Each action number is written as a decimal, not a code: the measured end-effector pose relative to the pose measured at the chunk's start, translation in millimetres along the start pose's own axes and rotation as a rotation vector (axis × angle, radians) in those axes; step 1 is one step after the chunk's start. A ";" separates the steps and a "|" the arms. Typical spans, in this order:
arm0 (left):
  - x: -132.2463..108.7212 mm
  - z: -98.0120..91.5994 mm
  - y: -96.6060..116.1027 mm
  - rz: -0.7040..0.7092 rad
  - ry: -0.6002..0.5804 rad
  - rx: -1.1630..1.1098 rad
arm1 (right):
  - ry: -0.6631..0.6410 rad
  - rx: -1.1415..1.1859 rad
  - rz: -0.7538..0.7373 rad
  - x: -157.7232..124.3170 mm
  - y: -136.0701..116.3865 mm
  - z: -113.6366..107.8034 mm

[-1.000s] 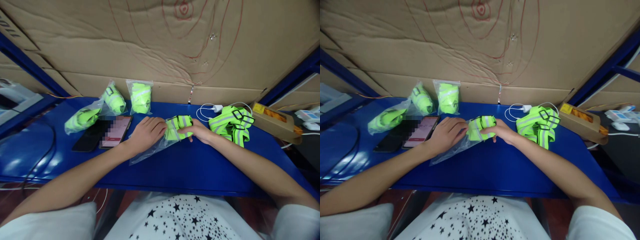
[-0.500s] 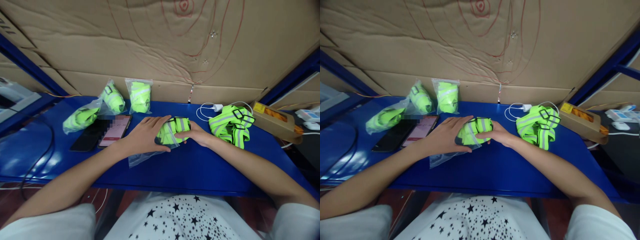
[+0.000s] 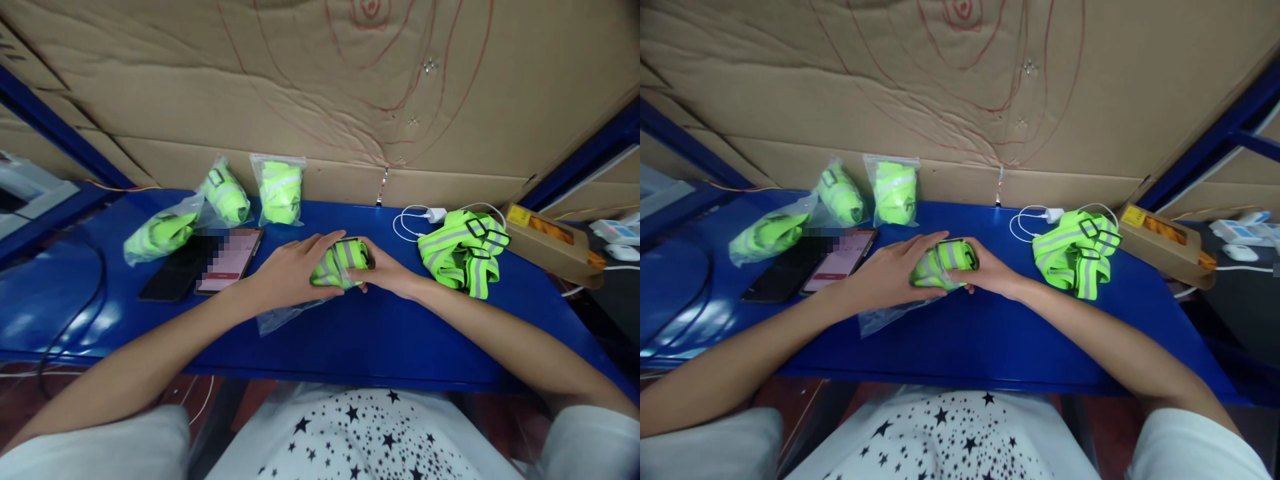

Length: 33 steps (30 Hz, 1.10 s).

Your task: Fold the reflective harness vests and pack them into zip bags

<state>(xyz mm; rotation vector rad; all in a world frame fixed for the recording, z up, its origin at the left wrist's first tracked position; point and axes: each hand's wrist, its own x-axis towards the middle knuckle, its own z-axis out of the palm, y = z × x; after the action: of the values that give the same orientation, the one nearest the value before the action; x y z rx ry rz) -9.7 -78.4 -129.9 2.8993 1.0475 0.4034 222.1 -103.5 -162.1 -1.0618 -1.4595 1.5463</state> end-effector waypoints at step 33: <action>1.6 2.2 -3.3 -0.006 0.096 -0.128 | -0.020 -0.250 -0.145 1.1 6.9 6.5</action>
<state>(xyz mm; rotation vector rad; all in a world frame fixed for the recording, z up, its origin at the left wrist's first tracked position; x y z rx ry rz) -10.0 -74.7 -132.0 2.7881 1.0017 0.5912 215.8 -105.4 -169.0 -1.0579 -1.7380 1.3009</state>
